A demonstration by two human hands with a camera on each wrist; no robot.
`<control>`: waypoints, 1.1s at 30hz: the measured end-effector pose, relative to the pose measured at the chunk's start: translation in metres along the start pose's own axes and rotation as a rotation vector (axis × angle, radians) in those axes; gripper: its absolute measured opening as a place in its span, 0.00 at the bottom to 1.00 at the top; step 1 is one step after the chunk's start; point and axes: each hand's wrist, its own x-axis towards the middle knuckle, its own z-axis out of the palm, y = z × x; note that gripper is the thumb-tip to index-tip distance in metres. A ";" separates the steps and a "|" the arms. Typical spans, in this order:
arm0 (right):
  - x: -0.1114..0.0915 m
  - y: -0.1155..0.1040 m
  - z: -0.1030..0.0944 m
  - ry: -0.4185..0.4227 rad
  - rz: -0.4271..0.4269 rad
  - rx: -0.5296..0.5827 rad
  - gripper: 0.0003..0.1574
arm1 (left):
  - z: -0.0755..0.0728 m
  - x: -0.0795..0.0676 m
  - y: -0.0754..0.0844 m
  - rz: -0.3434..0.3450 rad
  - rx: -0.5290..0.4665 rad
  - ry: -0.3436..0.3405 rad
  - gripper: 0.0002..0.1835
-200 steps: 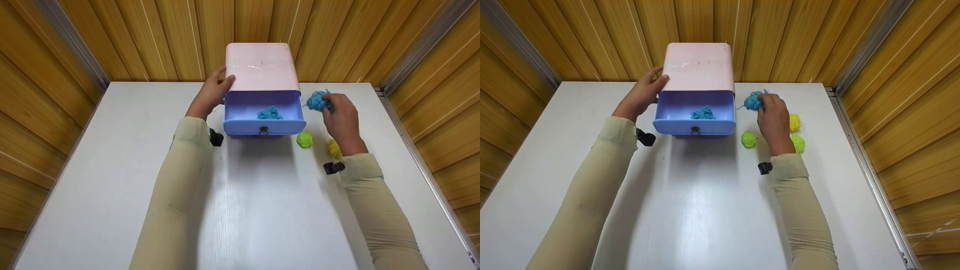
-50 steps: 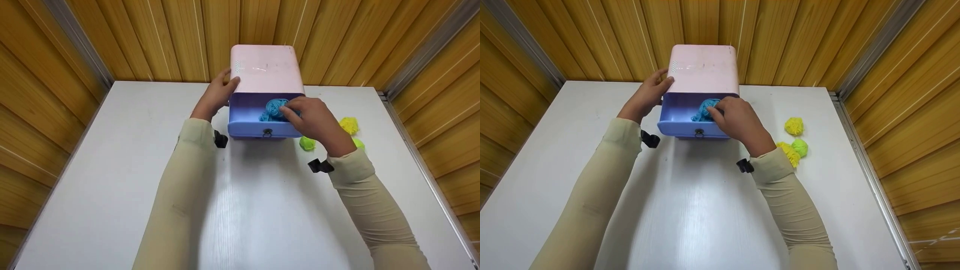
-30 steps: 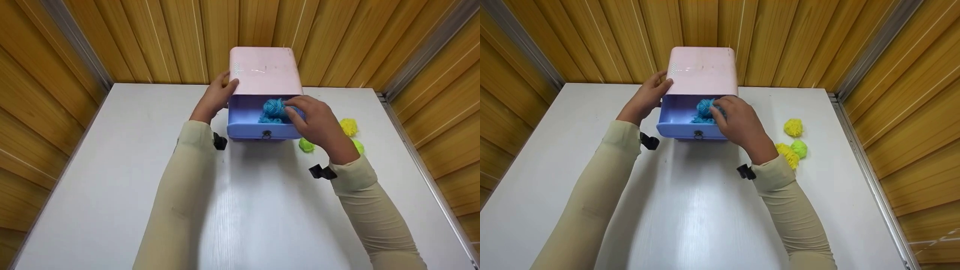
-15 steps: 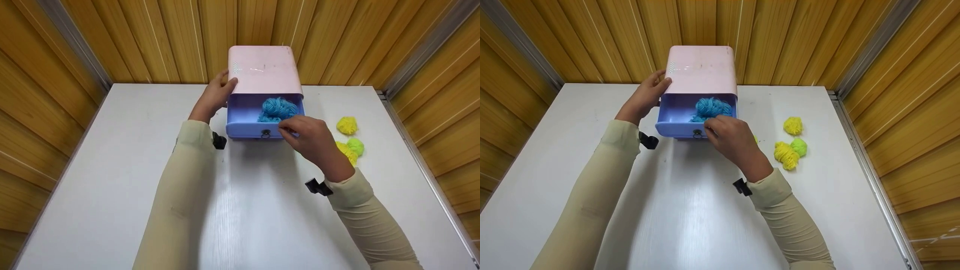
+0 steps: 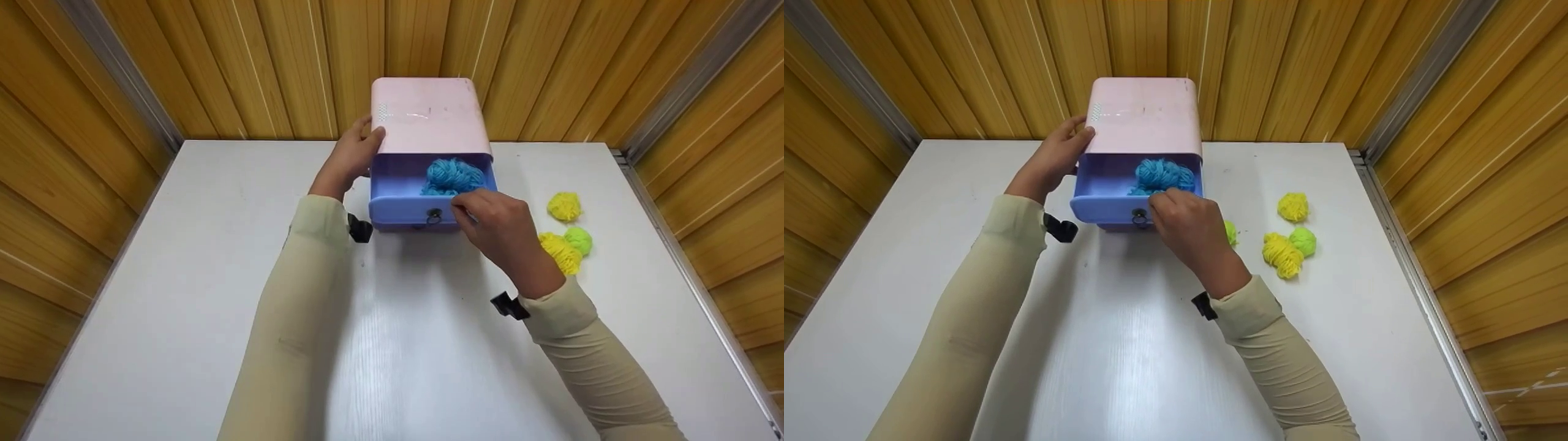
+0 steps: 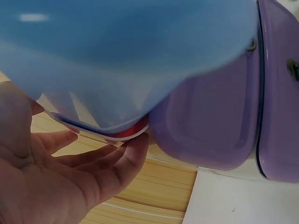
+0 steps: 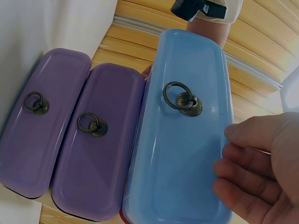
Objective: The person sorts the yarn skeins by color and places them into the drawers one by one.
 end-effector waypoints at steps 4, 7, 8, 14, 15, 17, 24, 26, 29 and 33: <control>0.003 0.002 0.004 0.016 -0.001 -0.011 0.03 | 0.000 0.000 0.001 -0.015 0.002 -0.001 0.33; 0.007 0.004 0.008 0.026 -0.001 -0.019 0.03 | -0.002 0.000 0.002 -0.017 -0.002 -0.005 0.32; 0.009 0.004 0.009 0.027 0.001 -0.020 0.03 | -0.002 0.000 0.002 -0.016 -0.006 -0.007 0.32; 0.016 0.007 0.017 0.015 0.013 -0.013 0.04 | -0.002 0.000 0.002 -0.013 -0.012 -0.003 0.32; 0.017 0.007 0.019 0.013 0.014 -0.012 0.04 | -0.002 -0.001 0.003 -0.016 -0.006 -0.001 0.33; 0.018 0.008 0.021 0.013 0.016 -0.014 0.03 | -0.001 -0.001 0.003 -0.022 0.000 0.000 0.33; 0.022 0.013 0.026 0.010 0.031 -0.002 0.03 | 0.001 -0.002 0.002 -0.030 -0.004 -0.017 0.33; 0.024 0.014 0.027 0.000 0.034 0.010 0.04 | 0.000 -0.001 0.002 -0.025 -0.016 -0.016 0.33; 0.027 0.015 0.027 -0.017 0.031 0.025 0.04 | -0.001 -0.001 0.001 -0.020 -0.037 -0.012 0.32; 0.029 0.016 0.028 -0.036 0.037 0.036 0.04 | -0.001 -0.001 0.001 -0.028 -0.052 -0.014 0.32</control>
